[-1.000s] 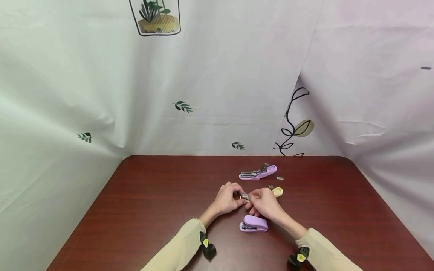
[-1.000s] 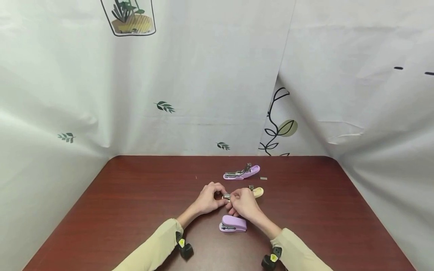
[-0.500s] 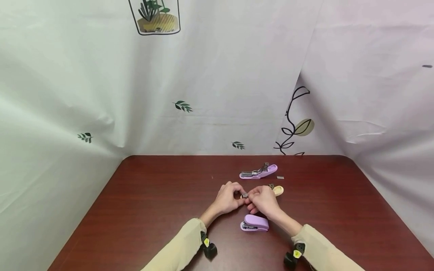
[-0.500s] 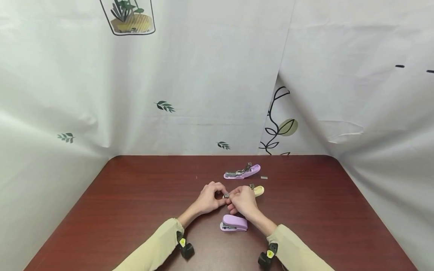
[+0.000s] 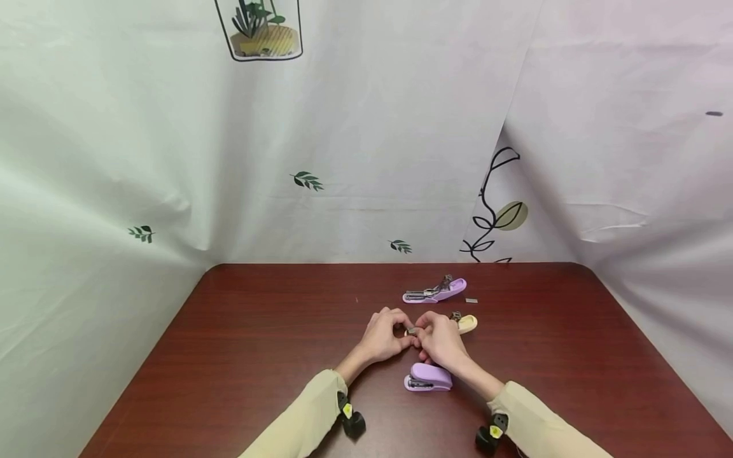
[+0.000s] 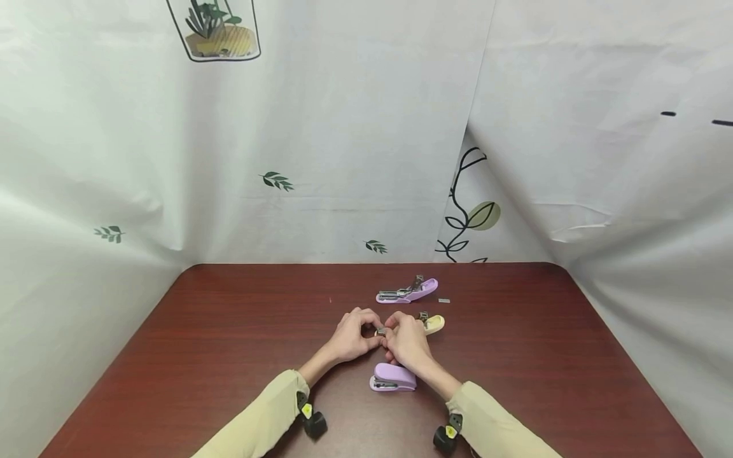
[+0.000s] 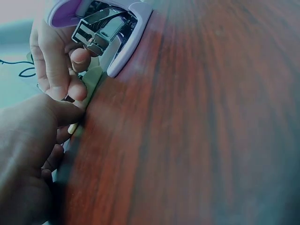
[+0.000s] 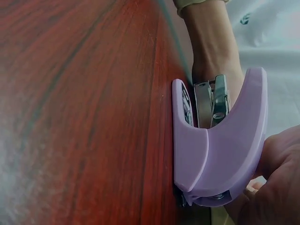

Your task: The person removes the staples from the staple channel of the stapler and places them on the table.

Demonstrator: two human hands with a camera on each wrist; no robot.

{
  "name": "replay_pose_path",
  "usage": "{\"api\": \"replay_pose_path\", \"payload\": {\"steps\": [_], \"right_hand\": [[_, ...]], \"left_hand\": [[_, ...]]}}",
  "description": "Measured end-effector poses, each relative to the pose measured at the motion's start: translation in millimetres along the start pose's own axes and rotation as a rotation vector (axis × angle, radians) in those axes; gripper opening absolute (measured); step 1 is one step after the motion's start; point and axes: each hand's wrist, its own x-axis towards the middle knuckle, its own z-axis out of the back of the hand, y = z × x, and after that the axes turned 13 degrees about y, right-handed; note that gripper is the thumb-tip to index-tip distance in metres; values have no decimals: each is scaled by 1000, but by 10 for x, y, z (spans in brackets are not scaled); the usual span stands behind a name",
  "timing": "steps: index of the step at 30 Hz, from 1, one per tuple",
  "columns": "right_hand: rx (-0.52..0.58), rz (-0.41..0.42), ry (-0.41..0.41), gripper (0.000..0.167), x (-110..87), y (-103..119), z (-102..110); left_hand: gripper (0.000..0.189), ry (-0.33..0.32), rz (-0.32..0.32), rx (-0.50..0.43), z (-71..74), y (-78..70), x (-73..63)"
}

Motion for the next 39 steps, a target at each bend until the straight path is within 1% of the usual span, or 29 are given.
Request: {"api": "replay_pose_path", "payload": {"steps": [3, 7, 13, 17, 23, 31, 39], "right_hand": [[6, 11, 4, 4, -20, -7, 11], [46, 14, 9, 4, -53, 3, 45], [101, 21, 7, 5, -138, 65, 143], [125, 41, -2, 5, -206, 107, 252], [107, 59, -31, 6, -250, 111, 447], [114, 67, -59, 7, -305, 47, 668], [153, 71, -115, 11, -377, -62, 876]], "left_hand": [[16, 5, 9, -3, -16, 4, 1], [15, 9, 13, -6, -13, -10, -3], [14, 1, 18, -3, -1, -15, 1], [14, 6, 25, -3, -1, -12, 2], [14, 9, 30, -12, -3, -8, -3], [14, 11, 22, -1, -11, 3, -3], [14, 18, 18, -3, -12, -8, -1]]}}
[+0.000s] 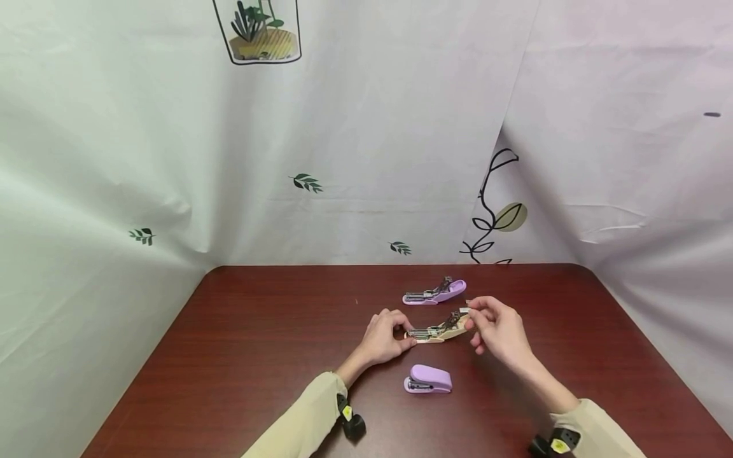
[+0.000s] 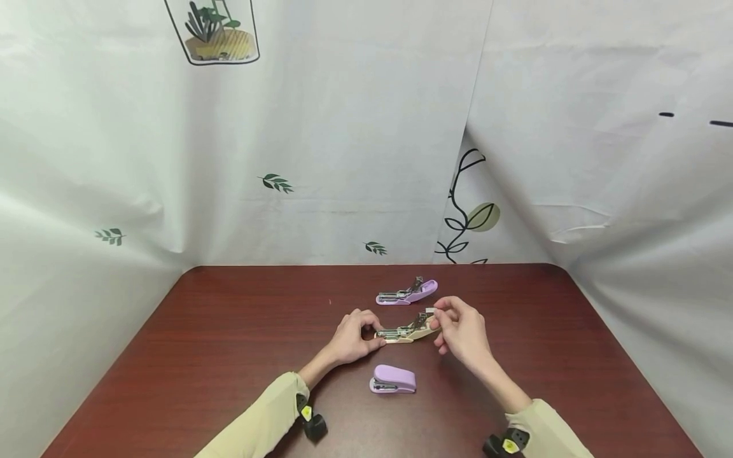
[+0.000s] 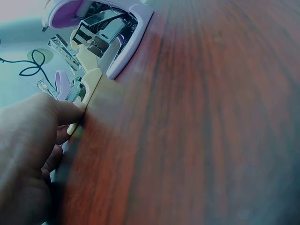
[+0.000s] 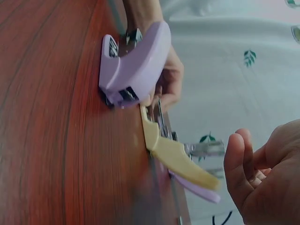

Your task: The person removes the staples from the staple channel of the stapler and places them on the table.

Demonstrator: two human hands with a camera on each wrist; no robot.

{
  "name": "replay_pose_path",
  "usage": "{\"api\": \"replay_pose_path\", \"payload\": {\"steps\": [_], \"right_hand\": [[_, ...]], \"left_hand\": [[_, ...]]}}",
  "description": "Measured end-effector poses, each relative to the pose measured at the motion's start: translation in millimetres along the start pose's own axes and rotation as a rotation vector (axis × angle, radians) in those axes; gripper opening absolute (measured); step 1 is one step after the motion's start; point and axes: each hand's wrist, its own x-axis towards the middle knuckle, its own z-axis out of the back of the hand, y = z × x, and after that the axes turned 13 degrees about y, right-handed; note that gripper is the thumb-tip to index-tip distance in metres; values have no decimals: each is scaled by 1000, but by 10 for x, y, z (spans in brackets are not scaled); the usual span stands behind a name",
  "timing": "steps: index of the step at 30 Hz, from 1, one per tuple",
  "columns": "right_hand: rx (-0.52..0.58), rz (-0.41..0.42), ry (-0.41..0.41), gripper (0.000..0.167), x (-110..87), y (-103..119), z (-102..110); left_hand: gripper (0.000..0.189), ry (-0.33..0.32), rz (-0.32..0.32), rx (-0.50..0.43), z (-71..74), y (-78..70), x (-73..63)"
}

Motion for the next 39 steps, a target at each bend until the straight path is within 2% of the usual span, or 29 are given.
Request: {"api": "replay_pose_path", "payload": {"steps": [7, 14, 19, 25, 39], "right_hand": [[6, -18, -30, 14, -13, -101, 145], [-22, -82, -48, 13, -10, -314, 243], [-26, -152, -4, 12, -23, -464, 263], [-61, -198, 39, 9, -34, -569, 228], [-276, -160, 86, 4, -16, -628, 189]], "left_hand": [[14, -2, -2, 5, 9, 20, 16], [14, -1, 3, 15, 6, 21, 11], [14, 0, 2, 3, 15, 9, 7], [14, 2, -1, 0, 22, 7, 12], [13, 1, 1, -12, 8, 8, 5]]}}
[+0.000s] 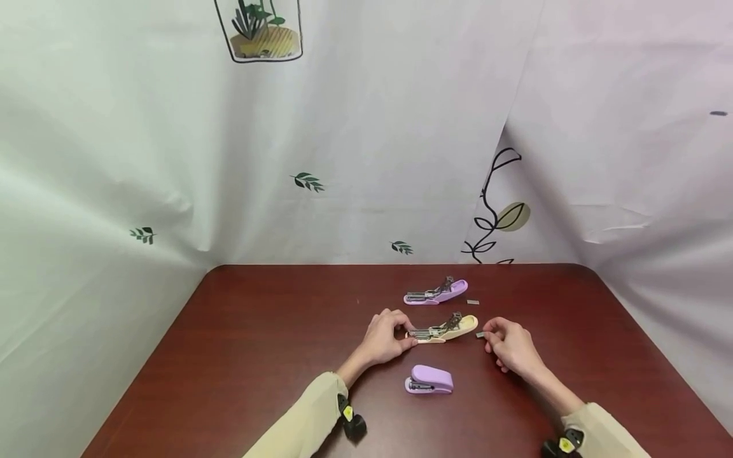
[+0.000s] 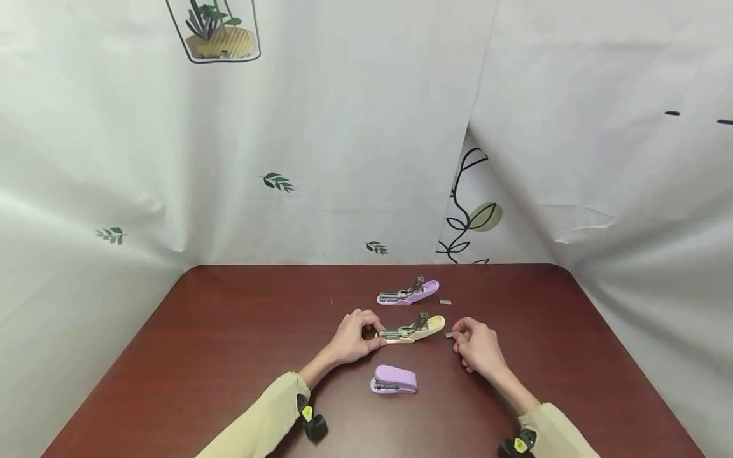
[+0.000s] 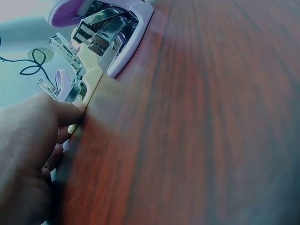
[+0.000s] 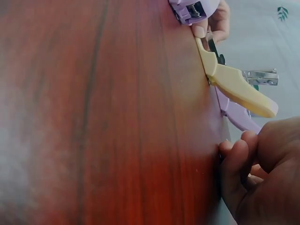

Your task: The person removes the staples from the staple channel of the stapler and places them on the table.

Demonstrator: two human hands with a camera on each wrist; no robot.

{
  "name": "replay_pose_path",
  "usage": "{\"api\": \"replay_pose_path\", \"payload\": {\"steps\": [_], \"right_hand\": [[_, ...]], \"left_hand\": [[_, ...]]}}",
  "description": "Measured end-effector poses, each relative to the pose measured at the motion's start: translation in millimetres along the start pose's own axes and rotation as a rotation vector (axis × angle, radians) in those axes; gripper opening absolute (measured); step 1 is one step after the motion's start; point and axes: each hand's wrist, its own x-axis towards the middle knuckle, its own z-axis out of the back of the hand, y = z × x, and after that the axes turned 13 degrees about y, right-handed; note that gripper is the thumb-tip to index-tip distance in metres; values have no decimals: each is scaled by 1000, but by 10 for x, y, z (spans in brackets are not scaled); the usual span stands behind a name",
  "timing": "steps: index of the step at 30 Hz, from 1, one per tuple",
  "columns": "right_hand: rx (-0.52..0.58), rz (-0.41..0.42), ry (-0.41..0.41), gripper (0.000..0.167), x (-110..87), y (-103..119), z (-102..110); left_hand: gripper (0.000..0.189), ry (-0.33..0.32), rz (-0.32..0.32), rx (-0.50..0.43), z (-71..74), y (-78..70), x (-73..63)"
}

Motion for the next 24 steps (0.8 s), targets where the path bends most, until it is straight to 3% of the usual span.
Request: {"api": "replay_pose_path", "payload": {"steps": [15, 20, 24], "right_hand": [[-36, -7, 17, 6, -6, 30, 18], [-65, 15, -76, 11, -79, 29, 32], [-128, 89, -197, 10, -179, 86, 14]], "left_hand": [[13, 2, -12, 5, -20, 6, -26], [17, -5, -31, -8, -14, 9, -38], [23, -17, -69, -45, 5, 25, -52]]}}
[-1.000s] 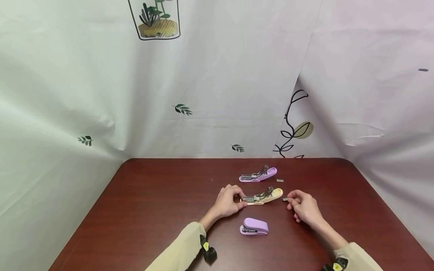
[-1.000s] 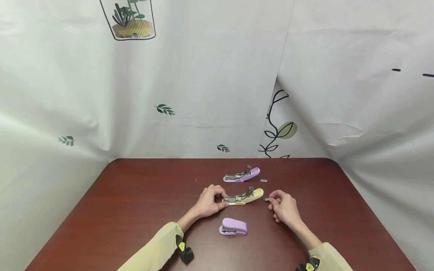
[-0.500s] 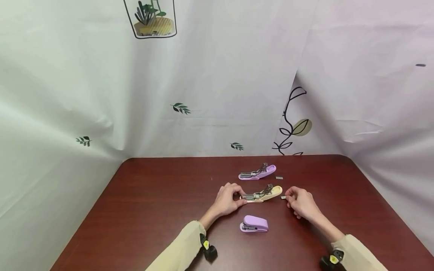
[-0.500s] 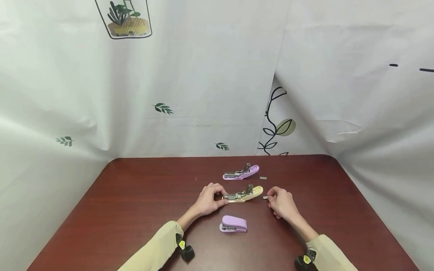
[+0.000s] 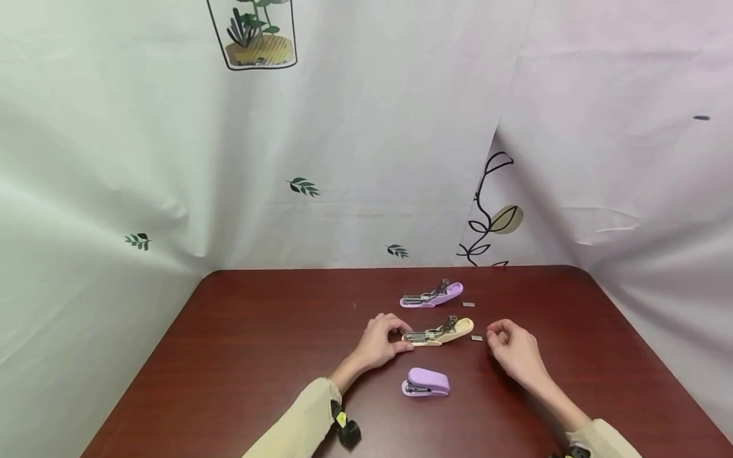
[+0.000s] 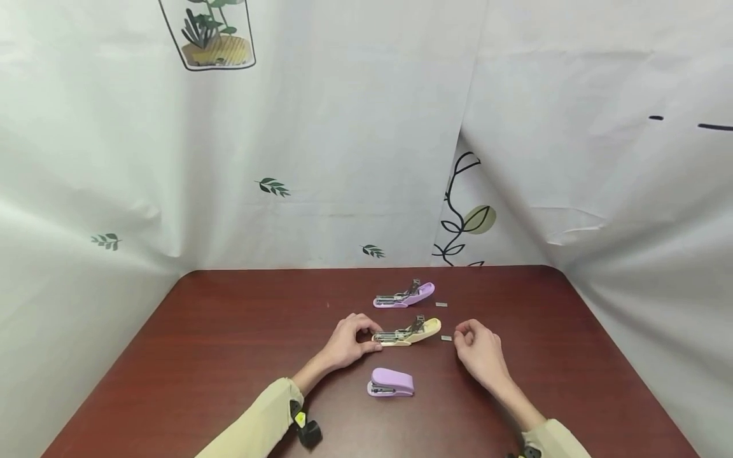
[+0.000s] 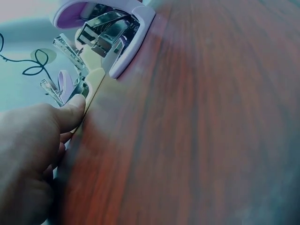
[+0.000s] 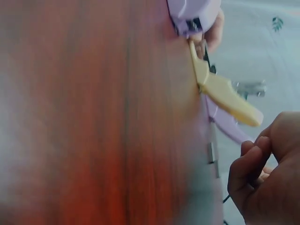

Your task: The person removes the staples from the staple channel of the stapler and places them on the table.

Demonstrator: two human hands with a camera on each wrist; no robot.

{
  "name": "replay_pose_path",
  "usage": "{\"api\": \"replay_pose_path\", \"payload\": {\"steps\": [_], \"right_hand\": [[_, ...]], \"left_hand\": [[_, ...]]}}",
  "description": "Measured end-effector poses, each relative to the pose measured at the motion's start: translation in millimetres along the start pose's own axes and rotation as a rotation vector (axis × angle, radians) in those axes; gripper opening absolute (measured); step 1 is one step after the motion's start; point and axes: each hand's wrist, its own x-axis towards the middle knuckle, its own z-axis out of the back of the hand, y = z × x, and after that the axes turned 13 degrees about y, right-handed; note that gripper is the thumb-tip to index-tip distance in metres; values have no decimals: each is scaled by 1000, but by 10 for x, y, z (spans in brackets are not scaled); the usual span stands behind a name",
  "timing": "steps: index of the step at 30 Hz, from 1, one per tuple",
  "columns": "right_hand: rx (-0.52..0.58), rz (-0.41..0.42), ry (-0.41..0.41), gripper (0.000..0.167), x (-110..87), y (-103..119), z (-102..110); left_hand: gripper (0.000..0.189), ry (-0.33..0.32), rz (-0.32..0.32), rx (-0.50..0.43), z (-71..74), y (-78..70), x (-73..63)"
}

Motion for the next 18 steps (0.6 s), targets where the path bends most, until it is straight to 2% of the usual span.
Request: {"api": "replay_pose_path", "payload": {"steps": [4, 8, 12, 15, 18], "right_hand": [[-31, 106, -88, 7, -116, 109, -48], [-23, 274, -94, 17, -213, 285, -163], [-42, 507, 16, 24, -278, 478, -298], [-106, 642, 134, 34, -310, 594, -376], [-197, 702, 212, 44, -332, 681, -431]], "left_hand": [[29, -41, -56, -80, 37, 42, -55], [22, -41, -68, -183, 141, -8, -264], [30, 56, -77, -206, 201, -143, -507], [35, 137, -80, -123, 160, -245, -612], [38, 160, -76, -10, 76, -336, -648]]}}
